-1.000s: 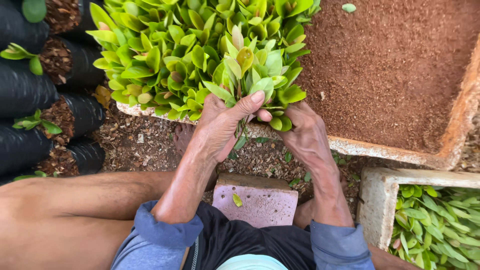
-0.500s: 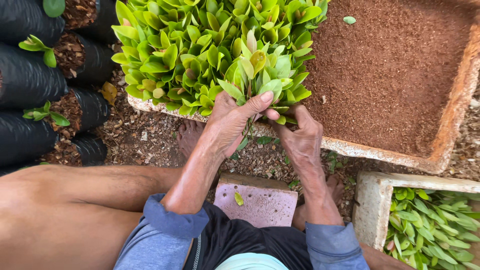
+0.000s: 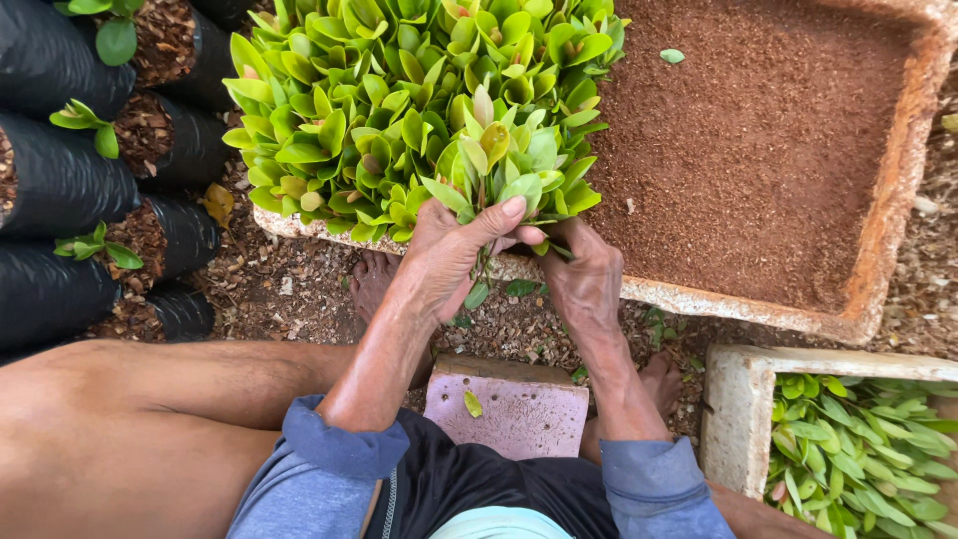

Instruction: The person plants green leaf cuttings into a tray of reddish soil by hand, picking up individual cuttings and inserting them into the soil in rows.

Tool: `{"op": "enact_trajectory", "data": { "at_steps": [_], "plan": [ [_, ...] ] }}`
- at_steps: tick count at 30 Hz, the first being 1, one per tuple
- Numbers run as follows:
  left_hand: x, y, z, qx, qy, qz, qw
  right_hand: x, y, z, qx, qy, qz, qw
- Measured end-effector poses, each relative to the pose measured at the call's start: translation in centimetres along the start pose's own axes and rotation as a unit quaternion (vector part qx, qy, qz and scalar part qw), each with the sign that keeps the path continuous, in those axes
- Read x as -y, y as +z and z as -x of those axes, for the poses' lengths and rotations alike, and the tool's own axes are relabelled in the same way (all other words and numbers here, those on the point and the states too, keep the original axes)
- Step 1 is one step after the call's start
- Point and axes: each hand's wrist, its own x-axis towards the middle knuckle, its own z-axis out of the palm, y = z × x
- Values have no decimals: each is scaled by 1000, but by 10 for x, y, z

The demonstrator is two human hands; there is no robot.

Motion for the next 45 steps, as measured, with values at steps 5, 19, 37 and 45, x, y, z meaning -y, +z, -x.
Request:
{"op": "enact_trajectory", "data": {
  "at_steps": [5, 19, 37, 45],
  "plan": [
    [-5, 7, 4, -4, -7, 17, 1000, 4, -7, -1, 42, 24, 4, 999],
    [-3, 11, 9, 1, 13, -50, 999, 60, -60, 0, 13, -149, -48, 988],
    [-12, 31, 20, -24, 72, -155, 985, 80, -75, -2, 42, -233, 253, 938],
    [-5, 32, 15, -10, 145, -226, 963, 90, -64, -2, -7, -287, 288, 913]
  ]
}}
